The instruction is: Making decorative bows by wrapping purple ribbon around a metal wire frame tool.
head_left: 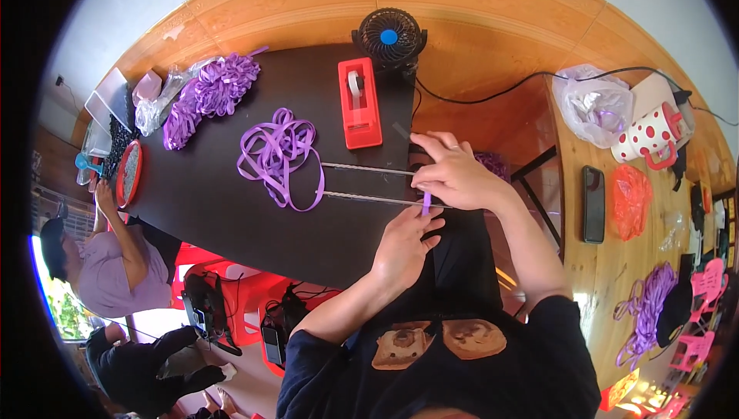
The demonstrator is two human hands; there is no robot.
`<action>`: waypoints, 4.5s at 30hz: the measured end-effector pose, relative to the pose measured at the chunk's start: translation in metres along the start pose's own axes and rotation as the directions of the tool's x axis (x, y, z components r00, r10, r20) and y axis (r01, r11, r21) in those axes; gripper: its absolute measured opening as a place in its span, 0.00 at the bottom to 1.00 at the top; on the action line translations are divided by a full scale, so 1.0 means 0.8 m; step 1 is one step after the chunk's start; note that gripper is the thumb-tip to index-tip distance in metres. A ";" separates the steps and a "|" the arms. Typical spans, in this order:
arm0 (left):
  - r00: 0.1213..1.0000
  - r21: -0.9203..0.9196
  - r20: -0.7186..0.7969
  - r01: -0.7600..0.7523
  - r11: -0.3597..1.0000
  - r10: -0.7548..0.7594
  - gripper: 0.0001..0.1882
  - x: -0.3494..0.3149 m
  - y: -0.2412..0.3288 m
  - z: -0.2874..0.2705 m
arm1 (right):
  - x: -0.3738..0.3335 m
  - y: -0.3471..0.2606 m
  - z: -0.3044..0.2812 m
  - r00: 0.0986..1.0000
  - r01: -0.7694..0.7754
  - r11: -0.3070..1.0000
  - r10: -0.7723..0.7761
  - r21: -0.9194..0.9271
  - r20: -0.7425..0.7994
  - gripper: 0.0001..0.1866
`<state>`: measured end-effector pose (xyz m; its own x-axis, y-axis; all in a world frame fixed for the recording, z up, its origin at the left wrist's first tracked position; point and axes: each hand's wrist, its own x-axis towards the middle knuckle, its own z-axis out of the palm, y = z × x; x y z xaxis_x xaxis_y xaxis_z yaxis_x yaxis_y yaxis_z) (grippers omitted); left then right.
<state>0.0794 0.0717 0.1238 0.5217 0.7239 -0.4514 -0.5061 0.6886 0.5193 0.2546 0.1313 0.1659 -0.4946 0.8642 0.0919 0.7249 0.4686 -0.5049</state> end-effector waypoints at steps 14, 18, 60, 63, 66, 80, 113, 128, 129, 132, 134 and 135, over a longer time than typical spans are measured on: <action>1.000 -0.017 -0.021 -0.007 1.000 0.007 0.12 0.000 0.000 0.005 | 0.032 -0.027 0.008 0.973 -0.021 0.942 0.096 -0.334 0.210 0.07; 1.000 -0.007 -0.021 -0.002 1.000 0.002 0.12 0.001 0.001 0.006 | 0.037 -0.017 0.006 0.972 -0.073 0.985 0.106 -0.159 0.209 0.05; 0.996 -0.013 0.085 0.023 1.000 -0.021 0.18 -0.002 0.005 0.000 | -0.028 0.107 0.080 0.990 0.122 0.425 -0.121 0.897 -0.077 0.09; 0.997 -0.022 0.066 0.028 0.999 -0.027 0.18 -0.001 0.007 0.002 | -0.032 0.096 0.088 0.985 0.167 0.256 -0.011 0.952 -0.170 0.22; 0.998 -0.024 0.052 0.033 0.999 -0.032 0.18 -0.001 0.007 0.002 | -0.027 0.078 0.110 0.976 0.203 0.043 0.067 0.978 -0.206 0.33; 0.992 -0.010 0.129 -0.002 1.000 0.003 0.18 0.000 -0.002 -0.007 | 0.032 0.040 0.255 0.909 0.417 -0.673 0.306 0.610 -0.283 0.32; 0.847 0.786 0.327 -0.490 0.377 0.419 0.08 -0.085 0.081 -0.019 | -0.113 0.107 0.098 0.695 0.234 -0.004 0.700 0.972 -0.165 0.09; 0.661 0.861 0.474 -0.487 -0.148 0.581 0.04 -0.079 0.186 -0.033 | -0.066 -0.095 0.037 0.757 0.283 0.829 0.116 0.483 -0.643 0.24; 0.737 0.850 0.480 -0.525 -0.045 0.475 0.04 -0.086 0.183 -0.020 | -0.050 -0.115 0.029 0.834 0.316 0.765 0.058 0.561 -0.548 0.29; 0.732 0.766 0.628 -0.642 -0.040 0.263 0.05 -0.102 0.178 0.022 | -0.005 -0.148 0.020 0.927 0.295 0.612 0.001 0.734 -0.374 0.26; 0.802 0.812 0.551 -0.579 0.071 0.232 0.06 -0.109 0.187 0.021 | -0.004 -0.137 0.020 0.959 0.218 0.645 -0.003 0.733 -0.283 0.21; 0.861 0.845 0.474 -0.503 0.179 0.184 0.06 -0.111 0.193 0.017 | -0.005 -0.130 0.019 0.982 0.140 0.677 0.002 0.723 -0.191 0.17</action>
<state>-0.0359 0.1131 0.2543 0.6817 0.7299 0.0505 0.2278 -0.2773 0.9334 0.1741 0.0760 0.2049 -0.3926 0.8841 0.2535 0.0752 0.3055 -0.9492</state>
